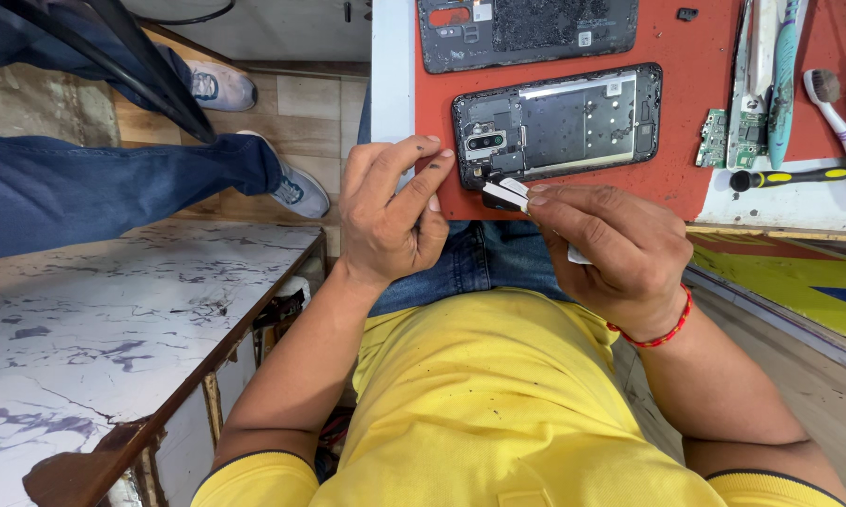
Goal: The person reassembles a disassembled smartphone on a workbench. They apply adhesive, place the back cover, secure it with a screwdriver, and wrap rubber bands around the device to hold it together while testing the screen.
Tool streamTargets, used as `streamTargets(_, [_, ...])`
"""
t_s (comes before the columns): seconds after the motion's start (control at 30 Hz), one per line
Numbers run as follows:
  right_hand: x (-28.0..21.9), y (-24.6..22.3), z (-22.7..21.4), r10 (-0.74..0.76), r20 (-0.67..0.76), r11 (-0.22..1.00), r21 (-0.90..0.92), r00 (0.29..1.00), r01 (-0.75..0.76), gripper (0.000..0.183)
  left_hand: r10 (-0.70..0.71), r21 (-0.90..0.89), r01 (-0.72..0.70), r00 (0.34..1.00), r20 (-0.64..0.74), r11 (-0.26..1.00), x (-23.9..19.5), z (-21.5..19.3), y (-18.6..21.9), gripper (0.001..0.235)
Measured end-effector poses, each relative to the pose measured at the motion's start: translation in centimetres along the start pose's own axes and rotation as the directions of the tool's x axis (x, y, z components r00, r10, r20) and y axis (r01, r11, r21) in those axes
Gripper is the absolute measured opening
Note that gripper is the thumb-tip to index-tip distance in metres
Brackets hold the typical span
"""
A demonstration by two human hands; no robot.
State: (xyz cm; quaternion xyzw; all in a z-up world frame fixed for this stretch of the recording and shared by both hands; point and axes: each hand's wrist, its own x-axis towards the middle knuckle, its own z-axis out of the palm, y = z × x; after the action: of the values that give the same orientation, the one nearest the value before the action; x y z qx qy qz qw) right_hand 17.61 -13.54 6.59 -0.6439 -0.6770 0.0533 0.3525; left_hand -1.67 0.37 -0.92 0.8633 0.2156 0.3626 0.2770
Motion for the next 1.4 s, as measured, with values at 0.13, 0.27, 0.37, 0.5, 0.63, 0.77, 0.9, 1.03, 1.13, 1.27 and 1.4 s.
streamTargets(0.13, [-0.3, -0.1, -0.2, 0.01, 0.014, 1.0, 0.017, 1.0, -0.01, 0.031, 0.004, -0.006, -0.004, 1.0, -0.002, 1.0, 0.0, -0.1, 0.1, 0.038])
streamTargets(0.27, [-0.5, 0.0, -0.3, 0.004, 0.002, 0.999, 0.033, 1.0, -0.004, 0.031, 0.0, -0.004, 0.0, 1.0, -0.003, 1.0, 0.1, -0.1, 0.1, 0.037])
streamTargets(0.37, [-0.8, 0.0, -0.2, 0.016, -0.012, 1.0, 0.018, 1.0, -0.016, 0.031, 0.007, -0.008, -0.007, 1.0, -0.005, 1.0, 0.1, 0.0, 0.2, 0.036])
streamTargets(0.5, [-1.0, -0.1, -0.4, 0.018, -0.003, 0.999, 0.04, 1.0, -0.018, 0.03, 0.004, -0.004, -0.004, 1.0, -0.001, 1.0, 0.3, -0.1, 0.2, 0.036])
streamTargets(0.63, [-1.4, 0.0, -0.5, 0.036, -0.027, 0.999, 0.032, 0.999, -0.035, 0.03, 0.004, -0.002, -0.004, 1.0, 0.0, 1.0, 0.2, -0.1, 0.2, 0.036])
streamTargets(0.77, [-1.9, 0.2, -0.5, 0.052, -0.037, 0.999, -0.004, 0.998, -0.052, 0.031, 0.005, 0.004, -0.005, 1.0, 0.003, 1.0, 0.2, 0.0, 0.2, 0.035])
streamTargets(0.9, [-2.4, 0.3, -0.6, 0.071, -0.054, 0.997, 0.009, 0.996, -0.07, 0.032, 0.01, 0.005, -0.01, 1.0, -0.006, 1.0, 0.2, 0.1, 0.3, 0.034])
streamTargets(1.03, [-2.8, 0.5, -0.8, 0.084, -0.074, 0.996, -0.007, 0.994, -0.085, 0.031, -0.003, 0.013, 0.003, 1.0, 0.011, 1.0, 0.2, -0.1, 0.4, 0.034])
streamTargets(1.13, [-3.3, 0.6, -0.9, 0.099, -0.094, 0.995, -0.02, 0.991, -0.101, 0.03, -0.002, 0.008, 0.002, 1.0, 0.02, 1.0, 0.2, -0.1, 0.4, 0.034])
streamTargets(1.27, [-3.8, 0.7, -0.9, 0.121, -0.117, 0.991, -0.039, 0.986, -0.127, 0.029, 0.001, 0.016, -0.001, 1.0, 0.013, 1.0, 0.1, 0.0, 0.4, 0.032])
streamTargets(1.4, [-4.2, 0.8, -1.0, 0.127, -0.139, 0.989, -0.056, 0.982, -0.136, 0.029, 0.008, 0.019, -0.008, 1.0, 0.01, 1.0, 0.2, 0.0, 0.3, 0.031])
